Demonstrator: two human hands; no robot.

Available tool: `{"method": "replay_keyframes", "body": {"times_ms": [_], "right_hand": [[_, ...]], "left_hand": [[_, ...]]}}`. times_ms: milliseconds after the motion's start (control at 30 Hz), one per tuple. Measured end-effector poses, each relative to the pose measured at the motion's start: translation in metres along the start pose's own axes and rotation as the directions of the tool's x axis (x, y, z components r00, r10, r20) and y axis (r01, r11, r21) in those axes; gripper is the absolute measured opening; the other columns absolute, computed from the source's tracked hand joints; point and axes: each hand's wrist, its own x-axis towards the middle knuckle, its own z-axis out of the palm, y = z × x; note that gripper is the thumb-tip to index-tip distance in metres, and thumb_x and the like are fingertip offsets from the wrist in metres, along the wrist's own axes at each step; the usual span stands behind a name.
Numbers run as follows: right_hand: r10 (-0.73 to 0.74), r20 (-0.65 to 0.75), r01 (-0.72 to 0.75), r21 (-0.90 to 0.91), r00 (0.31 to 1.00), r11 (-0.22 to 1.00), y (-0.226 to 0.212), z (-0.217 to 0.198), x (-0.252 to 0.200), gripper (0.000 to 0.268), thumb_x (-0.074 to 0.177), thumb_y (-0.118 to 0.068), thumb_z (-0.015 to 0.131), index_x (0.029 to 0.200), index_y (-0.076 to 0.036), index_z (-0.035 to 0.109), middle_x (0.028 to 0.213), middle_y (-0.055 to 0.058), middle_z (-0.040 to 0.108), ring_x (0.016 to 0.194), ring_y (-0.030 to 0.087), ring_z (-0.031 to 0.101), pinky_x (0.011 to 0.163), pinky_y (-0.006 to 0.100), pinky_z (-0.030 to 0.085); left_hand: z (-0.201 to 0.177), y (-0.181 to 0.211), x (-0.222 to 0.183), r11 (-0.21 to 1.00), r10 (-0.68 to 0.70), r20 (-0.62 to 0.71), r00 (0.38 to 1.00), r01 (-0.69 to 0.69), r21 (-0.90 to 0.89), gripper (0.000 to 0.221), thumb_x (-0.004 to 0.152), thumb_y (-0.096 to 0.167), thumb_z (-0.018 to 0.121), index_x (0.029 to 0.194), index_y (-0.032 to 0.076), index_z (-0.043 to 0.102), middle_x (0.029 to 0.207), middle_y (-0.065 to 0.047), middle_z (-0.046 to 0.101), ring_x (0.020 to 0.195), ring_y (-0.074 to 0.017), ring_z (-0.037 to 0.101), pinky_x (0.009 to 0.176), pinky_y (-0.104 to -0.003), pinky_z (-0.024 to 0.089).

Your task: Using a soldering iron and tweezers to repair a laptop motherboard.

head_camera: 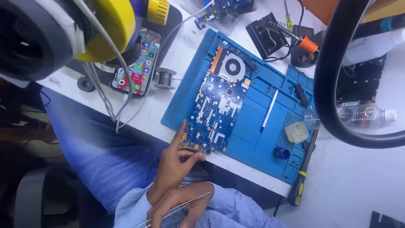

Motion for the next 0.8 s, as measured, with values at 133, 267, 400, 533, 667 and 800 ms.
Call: {"method": "replay_keyframes", "body": {"times_ms": [133, 267, 400, 533, 667, 800], "right_hand": [[-0.033, -0.044, 0.034, 0.021, 0.998, 0.999, -0.001, 0.002, 0.0, 0.059, 0.106, -0.047, 0.066, 0.136, 0.002, 0.056, 0.133, 0.012, 0.06, 0.122, 0.023, 0.057, 0.107, 0.032, 0.044], [-0.058, -0.088, 0.061, 0.033, 0.994, 0.998, 0.001, 0.008, -0.007, 0.062, 0.107, -0.051, 0.062, 0.136, 0.003, 0.056, 0.129, 0.012, 0.059, 0.121, 0.022, 0.057, 0.106, 0.032, 0.044], [-0.109, -0.163, 0.1, -0.066, 0.981, 0.993, -0.002, 0.014, -0.014, 0.059, 0.112, -0.052, 0.055, 0.136, 0.002, 0.055, 0.128, 0.014, 0.058, 0.123, 0.026, 0.055, 0.11, 0.035, 0.042], [-0.102, -0.254, 0.096, -0.036, 0.962, 0.995, -0.035, 0.024, -0.023, 0.068, 0.115, -0.057, 0.04, 0.137, 0.006, 0.055, 0.131, 0.02, 0.06, 0.123, 0.032, 0.056, 0.11, 0.039, 0.043], [-0.072, -0.457, 0.063, -0.035, 0.886, 0.997, -0.068, 0.034, -0.049, 0.084, 0.117, -0.061, 0.017, 0.125, 0.007, 0.066, 0.107, 0.019, 0.066, 0.098, 0.029, 0.06, 0.098, 0.037, 0.045], [-0.176, -0.625, 0.1, -0.154, 0.761, 0.983, -0.076, 0.041, -0.08, 0.081, 0.115, -0.056, 0.021, 0.113, 0.005, 0.074, 0.08, 0.015, 0.065, 0.075, 0.028, 0.06, 0.082, 0.039, 0.05]], "left_hand": [[-0.002, 0.012, 0.002, 0.978, -0.044, -0.03, 0.999, 0.049, 0.203, 0.098, 0.083, 0.006, 0.081, 0.162, 0.01, 0.023, 0.085, -0.016, 0.082, 0.074, -0.013, 0.08, 0.069, -0.025, 0.059], [-0.002, 0.015, 0.004, 0.934, 0.135, -0.067, 0.989, -0.105, 0.343, 0.094, 0.077, 0.008, 0.085, 0.157, 0.005, 0.035, 0.116, -0.016, 0.065, 0.068, -0.0134, 0.075, 0.059, -0.028, 0.059], [-0.002, 0.02, 0.004, 0.831, 0.196, -0.076, 0.978, -0.124, 0.543, 0.091, 0.075, 0.019, 0.089, 0.152, 0.004, 0.043, 0.128, -0.017, 0.054, 0.061, -0.0142, 0.07, 0.056, -0.03, 0.059], [0.001, 0.027, 0.005, 0.791, 0.138, -0.074, 0.988, -0.065, 0.609, 0.087, 0.076, 0.024, 0.087, 0.149, 0.004, 0.044, 0.131, -0.018, 0.051, 0.055, -0.0145, 0.07, 0.051, -0.032, 0.057], [0.004, 0.021, 0.003, 0.732, 0.193, -0.056, 0.98, -0.105, 0.673, 0.078, 0.081, 0.025, 0.084, 0.148, 0.007, 0.048, 0.129, -0.018, 0.052, 0.053, -0.0142, 0.068, 0.048, -0.031, 0.057], [0.005, 0.027, 0.003, 0.754, 0.178, -0.079, 0.981, -0.085, 0.651, 0.083, 0.08, 0.022, 0.083, 0.151, 0.004, 0.044, 0.13, -0.019, 0.053, 0.052, -0.0137, 0.066, 0.046, -0.031, 0.056]]}}
